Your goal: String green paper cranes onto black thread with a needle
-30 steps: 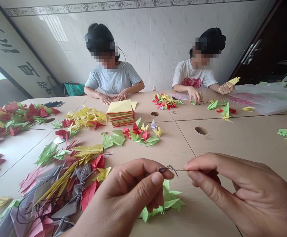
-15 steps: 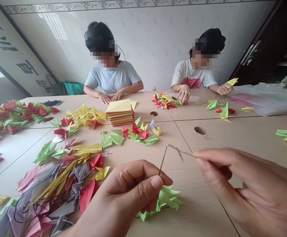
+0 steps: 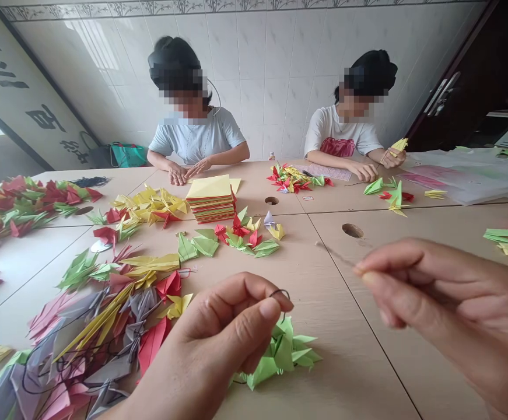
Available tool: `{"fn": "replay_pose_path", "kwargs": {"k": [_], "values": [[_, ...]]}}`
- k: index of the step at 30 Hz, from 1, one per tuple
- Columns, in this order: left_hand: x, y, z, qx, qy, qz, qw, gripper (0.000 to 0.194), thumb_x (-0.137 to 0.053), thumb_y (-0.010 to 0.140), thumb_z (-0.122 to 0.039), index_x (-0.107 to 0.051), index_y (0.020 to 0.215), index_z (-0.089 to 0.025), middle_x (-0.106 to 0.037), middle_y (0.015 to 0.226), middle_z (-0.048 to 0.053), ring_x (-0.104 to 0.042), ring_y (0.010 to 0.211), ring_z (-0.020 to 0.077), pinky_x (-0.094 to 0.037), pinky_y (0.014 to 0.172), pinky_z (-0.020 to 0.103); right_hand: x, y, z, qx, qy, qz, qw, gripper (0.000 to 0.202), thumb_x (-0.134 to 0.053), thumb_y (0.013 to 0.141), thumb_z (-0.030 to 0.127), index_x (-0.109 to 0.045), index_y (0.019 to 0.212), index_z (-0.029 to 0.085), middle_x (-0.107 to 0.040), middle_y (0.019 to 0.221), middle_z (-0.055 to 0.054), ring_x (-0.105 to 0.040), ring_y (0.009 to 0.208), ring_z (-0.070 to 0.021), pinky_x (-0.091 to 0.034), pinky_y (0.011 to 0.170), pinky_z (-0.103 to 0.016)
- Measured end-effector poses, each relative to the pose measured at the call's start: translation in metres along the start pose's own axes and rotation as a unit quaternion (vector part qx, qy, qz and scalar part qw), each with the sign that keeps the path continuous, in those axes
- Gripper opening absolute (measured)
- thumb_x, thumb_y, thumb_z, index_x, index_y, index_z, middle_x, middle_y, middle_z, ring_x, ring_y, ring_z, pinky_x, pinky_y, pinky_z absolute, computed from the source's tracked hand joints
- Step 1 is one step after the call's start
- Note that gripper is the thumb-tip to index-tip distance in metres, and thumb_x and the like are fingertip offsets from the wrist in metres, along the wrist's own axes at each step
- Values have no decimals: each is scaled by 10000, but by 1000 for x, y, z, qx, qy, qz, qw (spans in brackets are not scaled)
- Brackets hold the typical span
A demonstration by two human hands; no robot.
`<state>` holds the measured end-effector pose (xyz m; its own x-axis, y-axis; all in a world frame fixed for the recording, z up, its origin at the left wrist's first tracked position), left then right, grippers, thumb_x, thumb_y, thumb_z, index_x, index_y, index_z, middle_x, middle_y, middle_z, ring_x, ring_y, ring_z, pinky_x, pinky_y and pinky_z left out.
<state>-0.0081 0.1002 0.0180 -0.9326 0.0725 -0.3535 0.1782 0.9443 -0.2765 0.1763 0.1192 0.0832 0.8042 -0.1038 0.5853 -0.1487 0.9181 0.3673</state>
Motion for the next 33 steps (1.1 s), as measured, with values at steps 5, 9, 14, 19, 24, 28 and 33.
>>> {"fn": "replay_pose_path", "kwargs": {"k": [5, 9, 14, 19, 24, 28, 33], "values": [[-5, 0, -1, -3, -27, 14, 1000, 145, -753, 697, -307, -690, 764, -195, -410, 517, -62, -272, 457, 28, -202, 411, 121, -41, -11, -2, -99, 151, 197, 964, 145, -578, 836, 345, -612, 745, 236, -529, 495, 53, -492, 429, -79, -438, 412, -137], [-4, -2, -4, 2, -37, 6, 999, 150, -775, 671, -294, -684, 740, -197, -507, 576, -40, -349, 481, 26, -257, 435, 109, -52, -15, -5, -151, 197, 221, 943, 130, -609, 798, 325, -619, 709, 232, -465, 477, 60, -441, 417, -75, -422, 400, -140], [-4, -4, -2, 8, -45, 17, 999, 140, -764, 688, -286, -664, 697, -188, -461, 528, -50, -334, 474, 29, -260, 438, 111, -52, -16, -7, -164, 194, 187, 949, 121, -633, 751, 321, -629, 666, 235, -455, 472, 62, -375, 402, -69, -364, 372, -144], [-3, -4, -3, -7, -34, 8, 999, 141, -770, 678, -279, -658, 700, -195, -406, 512, -59, -296, 479, 41, -257, 440, 125, -55, -18, -7, -175, 189, 191, 947, 115, -629, 732, 320, -636, 656, 234, -434, 459, 61, -329, 391, -68, -339, 350, -142], [-2, -3, -5, -20, -20, -1, 1000, 144, -756, 693, -294, -651, 690, -196, -419, 530, -53, -299, 483, 43, -250, 436, 129, -57, -19, -6, -168, 200, 184, 947, 87, -627, 725, 313, -647, 681, 240, -431, 464, 57, -305, 380, -62, -361, 334, -132], [0, -3, -2, -5, -34, -8, 999, 149, -744, 706, -303, -641, 704, -196, -433, 549, -51, -306, 484, 42, -250, 440, 134, -60, -22, -8, -192, 208, 191, 940, 142, -619, 731, 357, -622, 673, 228, -409, 480, 56, -303, 385, -65, -395, 334, -140], [2, -3, -2, -2, -48, 1, 999, 159, -726, 727, -302, -624, 706, -182, -429, 529, -53, -322, 482, 43, -258, 456, 138, -60, -24, -9, -221, 205, 209, 930, 131, -640, 718, 345, -606, 673, 227, -411, 485, 67, -309, 404, -61, -415, 368, -132]]}}
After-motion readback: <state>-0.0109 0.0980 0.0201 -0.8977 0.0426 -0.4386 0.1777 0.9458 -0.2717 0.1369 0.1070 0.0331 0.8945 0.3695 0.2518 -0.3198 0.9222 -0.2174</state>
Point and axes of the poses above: each hand's wrist, its own y-axis towards the middle knuckle, its own x-axis out of the back of the hand, z = x × y, the point moved 8 cm from there along y, towards the middle knuckle
